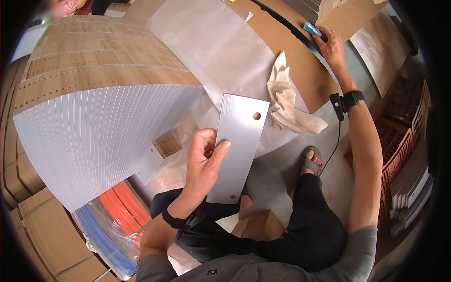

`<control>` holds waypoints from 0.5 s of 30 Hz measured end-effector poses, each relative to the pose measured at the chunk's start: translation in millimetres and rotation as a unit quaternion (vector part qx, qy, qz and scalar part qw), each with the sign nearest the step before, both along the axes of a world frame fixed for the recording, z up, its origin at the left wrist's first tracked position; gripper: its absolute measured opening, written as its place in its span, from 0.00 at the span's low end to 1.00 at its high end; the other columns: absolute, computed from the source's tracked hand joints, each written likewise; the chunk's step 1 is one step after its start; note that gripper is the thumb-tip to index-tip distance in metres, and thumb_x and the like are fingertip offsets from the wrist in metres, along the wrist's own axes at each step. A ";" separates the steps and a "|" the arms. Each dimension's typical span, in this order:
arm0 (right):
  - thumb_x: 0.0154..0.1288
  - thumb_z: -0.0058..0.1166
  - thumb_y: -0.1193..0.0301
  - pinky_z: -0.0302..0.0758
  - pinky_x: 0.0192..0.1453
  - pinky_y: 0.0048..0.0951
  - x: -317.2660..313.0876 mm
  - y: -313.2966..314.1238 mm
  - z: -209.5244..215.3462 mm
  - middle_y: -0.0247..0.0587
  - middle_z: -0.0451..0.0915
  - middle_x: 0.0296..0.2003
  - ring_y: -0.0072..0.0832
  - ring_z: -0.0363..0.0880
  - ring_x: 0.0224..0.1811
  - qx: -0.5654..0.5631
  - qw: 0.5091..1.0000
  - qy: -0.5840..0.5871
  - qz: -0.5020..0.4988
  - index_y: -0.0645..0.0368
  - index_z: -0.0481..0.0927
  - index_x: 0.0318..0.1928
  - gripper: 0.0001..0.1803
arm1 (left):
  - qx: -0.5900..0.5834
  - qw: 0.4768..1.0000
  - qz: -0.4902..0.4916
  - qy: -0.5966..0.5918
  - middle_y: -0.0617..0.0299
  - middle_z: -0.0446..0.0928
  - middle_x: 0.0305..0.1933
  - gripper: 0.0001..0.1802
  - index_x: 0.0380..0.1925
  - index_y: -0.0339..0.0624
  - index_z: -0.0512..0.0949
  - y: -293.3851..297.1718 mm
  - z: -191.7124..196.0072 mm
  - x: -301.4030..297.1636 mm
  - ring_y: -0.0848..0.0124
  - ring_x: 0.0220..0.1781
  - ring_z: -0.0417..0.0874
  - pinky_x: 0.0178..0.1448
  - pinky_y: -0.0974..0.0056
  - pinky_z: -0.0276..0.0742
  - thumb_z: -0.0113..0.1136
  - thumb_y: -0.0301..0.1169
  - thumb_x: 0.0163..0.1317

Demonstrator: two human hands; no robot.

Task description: Wiping and cleaning grey furniture panels with a cloth and a polishing block in a factory setting.

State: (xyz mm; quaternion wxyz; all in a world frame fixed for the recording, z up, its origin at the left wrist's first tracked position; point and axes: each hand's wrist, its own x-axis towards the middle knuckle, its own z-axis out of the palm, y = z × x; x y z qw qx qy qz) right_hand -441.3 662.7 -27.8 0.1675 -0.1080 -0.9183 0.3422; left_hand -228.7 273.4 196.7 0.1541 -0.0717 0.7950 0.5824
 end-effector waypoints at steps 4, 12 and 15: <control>0.65 0.66 0.64 0.78 0.54 0.40 -1.5 9.8 -8.8 0.51 0.85 0.43 0.43 0.84 0.45 -0.010 1.000 0.013 0.015 0.55 0.85 0.55 0.19 | 0.024 1.000 0.008 -0.004 0.68 0.73 0.38 0.16 0.46 0.41 0.69 -0.5 -1.9 3.2 0.82 0.36 0.71 0.39 0.73 0.71 0.65 0.36 0.72; 0.71 0.61 0.65 0.79 0.57 0.31 20.8 -5.7 22.3 0.42 0.85 0.43 0.29 0.85 0.48 -0.231 0.972 0.027 0.037 0.62 0.80 0.58 0.20 | 0.039 0.999 -0.001 -0.011 0.68 0.74 0.38 0.15 0.47 0.42 0.70 -0.9 4.8 8.9 0.82 0.35 0.71 0.39 0.73 0.72 0.65 0.35 0.73; 0.73 0.58 0.66 0.78 0.59 0.28 60.5 -50.2 79.3 0.36 0.84 0.45 0.23 0.84 0.49 -0.384 0.910 -0.006 0.155 0.62 0.78 0.58 0.19 | 0.012 1.000 -0.024 -0.010 0.68 0.74 0.37 0.15 0.48 0.40 0.70 -6.1 8.7 9.1 0.82 0.36 0.71 0.39 0.73 0.72 0.64 0.35 0.73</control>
